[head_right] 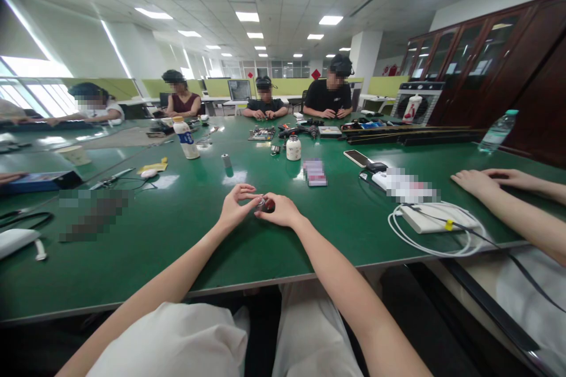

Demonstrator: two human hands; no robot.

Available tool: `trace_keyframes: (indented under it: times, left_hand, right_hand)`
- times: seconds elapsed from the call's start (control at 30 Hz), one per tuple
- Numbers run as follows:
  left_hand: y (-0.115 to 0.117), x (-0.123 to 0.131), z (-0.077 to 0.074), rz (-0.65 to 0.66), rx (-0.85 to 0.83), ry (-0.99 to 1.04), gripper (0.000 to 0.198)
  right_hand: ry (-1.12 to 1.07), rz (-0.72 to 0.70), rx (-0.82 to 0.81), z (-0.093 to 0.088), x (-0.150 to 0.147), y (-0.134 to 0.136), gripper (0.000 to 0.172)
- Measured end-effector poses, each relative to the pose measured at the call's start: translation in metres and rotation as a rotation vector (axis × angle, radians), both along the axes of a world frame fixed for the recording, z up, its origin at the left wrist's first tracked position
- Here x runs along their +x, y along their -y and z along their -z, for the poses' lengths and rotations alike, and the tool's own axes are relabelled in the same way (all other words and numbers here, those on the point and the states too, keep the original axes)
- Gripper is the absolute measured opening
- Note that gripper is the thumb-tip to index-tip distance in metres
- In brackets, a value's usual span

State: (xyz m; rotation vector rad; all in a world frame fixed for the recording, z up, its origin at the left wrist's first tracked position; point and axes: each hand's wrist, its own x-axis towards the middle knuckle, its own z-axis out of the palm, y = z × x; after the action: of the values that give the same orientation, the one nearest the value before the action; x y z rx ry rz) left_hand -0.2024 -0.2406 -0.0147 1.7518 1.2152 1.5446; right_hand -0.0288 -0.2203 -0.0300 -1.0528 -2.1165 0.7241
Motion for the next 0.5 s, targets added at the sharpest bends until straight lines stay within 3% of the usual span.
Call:
trace_keyframes:
  times: [0.07,0.23,0.37,0.5]
  left_hand:
    - [-0.001,0.0,-0.001,-0.047,0.027,-0.002,0.034]
    - [-0.007,-0.011,0.001,-0.309,0.07,-0.029,0.024]
    - [-0.014,-0.024,0.011,-0.272,-0.184,-0.271,0.018]
    - [-0.016,-0.026,0.02,-0.309,-0.174,-0.436,0.015]
  right_hand:
    - [-0.003,0.001,0.004,0.0,0.0,0.0,0.038]
    - [0.005,0.017,0.0,-0.002,0.0,0.002,0.036]
    - [0.0,0.008,0.0,-0.003,0.0,0.003,0.036]
    - [-0.004,0.007,-0.004,-0.002,0.001,0.001,0.036]
